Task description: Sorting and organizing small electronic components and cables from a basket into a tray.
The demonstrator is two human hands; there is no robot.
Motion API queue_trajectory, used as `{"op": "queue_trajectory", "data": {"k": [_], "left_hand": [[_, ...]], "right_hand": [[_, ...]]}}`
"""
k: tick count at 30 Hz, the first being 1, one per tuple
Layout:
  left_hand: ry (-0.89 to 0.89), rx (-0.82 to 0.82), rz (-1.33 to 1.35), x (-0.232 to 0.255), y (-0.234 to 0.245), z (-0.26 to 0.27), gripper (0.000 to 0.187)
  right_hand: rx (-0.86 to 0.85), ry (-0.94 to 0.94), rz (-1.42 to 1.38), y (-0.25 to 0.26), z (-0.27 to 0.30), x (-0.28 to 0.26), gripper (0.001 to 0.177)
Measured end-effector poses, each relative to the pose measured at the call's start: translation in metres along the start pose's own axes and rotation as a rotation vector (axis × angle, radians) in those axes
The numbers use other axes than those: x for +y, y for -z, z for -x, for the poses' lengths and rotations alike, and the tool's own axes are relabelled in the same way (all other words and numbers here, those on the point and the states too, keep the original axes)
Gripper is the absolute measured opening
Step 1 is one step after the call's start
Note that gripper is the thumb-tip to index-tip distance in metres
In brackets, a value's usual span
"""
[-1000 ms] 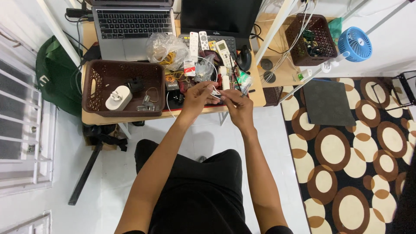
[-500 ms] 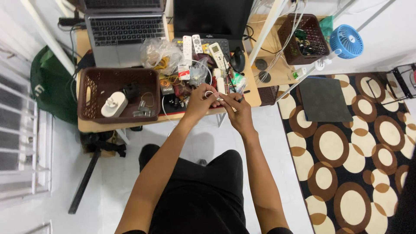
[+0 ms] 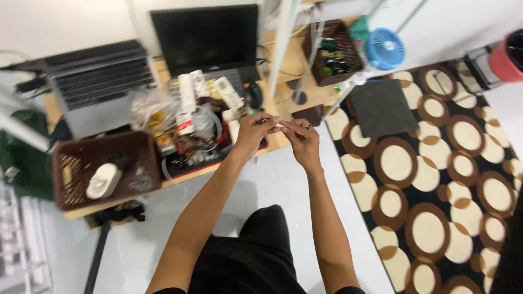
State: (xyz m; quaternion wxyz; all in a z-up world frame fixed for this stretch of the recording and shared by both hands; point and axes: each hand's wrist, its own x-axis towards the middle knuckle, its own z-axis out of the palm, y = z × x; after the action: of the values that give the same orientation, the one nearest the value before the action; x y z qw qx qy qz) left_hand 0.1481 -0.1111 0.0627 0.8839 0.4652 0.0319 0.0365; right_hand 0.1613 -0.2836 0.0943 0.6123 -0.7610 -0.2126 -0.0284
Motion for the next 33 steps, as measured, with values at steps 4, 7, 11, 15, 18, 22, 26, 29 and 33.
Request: {"op": "queue_trajectory", "data": {"k": [4,7,11,15,18,22,26,29,33], "left_hand": [[0.086,-0.041,0.064,-0.015,-0.055,-0.04,0.021],[0.128,-0.038,0.039,-0.034,-0.095,-0.07,0.021],[0.15,-0.055,0.046,-0.053,-0.136,-0.1,0.018],[0.161,-0.067,-0.009,-0.054,-0.166,-0.128,0.017],[0.142,-0.05,-0.116,-0.064,-0.175,-0.155,0.017],[0.144,-0.064,-0.236,-0.086,-0.173,-0.201,0.017],[0.214,-0.098,-0.314,-0.114,-0.166,-0.262,0.017],[0.088,-0.094,-0.538,-0.134,-0.156,-0.315,0.016],[-0.368,-0.043,-1.128,-0.157,-0.146,-0.38,0.017]], "right_hand": [[0.028,-0.009,-0.129,0.063,-0.026,0.015,0.024],[0.091,-0.103,-0.291,0.11,-0.047,0.017,0.026],[0.206,-0.289,-0.565,0.157,-0.064,0.049,0.031],[0.196,-0.35,-0.586,0.185,-0.083,0.061,0.033],[0.189,-0.331,-0.456,0.194,-0.104,0.06,0.035],[0.18,-0.233,-0.264,0.203,-0.137,0.074,0.034],[0.165,-0.236,0.036,0.216,-0.177,0.107,0.026],[0.206,-0.268,0.104,0.227,-0.206,0.138,0.021],[0.269,-0.348,0.153,0.242,-0.24,0.17,0.02]]}}
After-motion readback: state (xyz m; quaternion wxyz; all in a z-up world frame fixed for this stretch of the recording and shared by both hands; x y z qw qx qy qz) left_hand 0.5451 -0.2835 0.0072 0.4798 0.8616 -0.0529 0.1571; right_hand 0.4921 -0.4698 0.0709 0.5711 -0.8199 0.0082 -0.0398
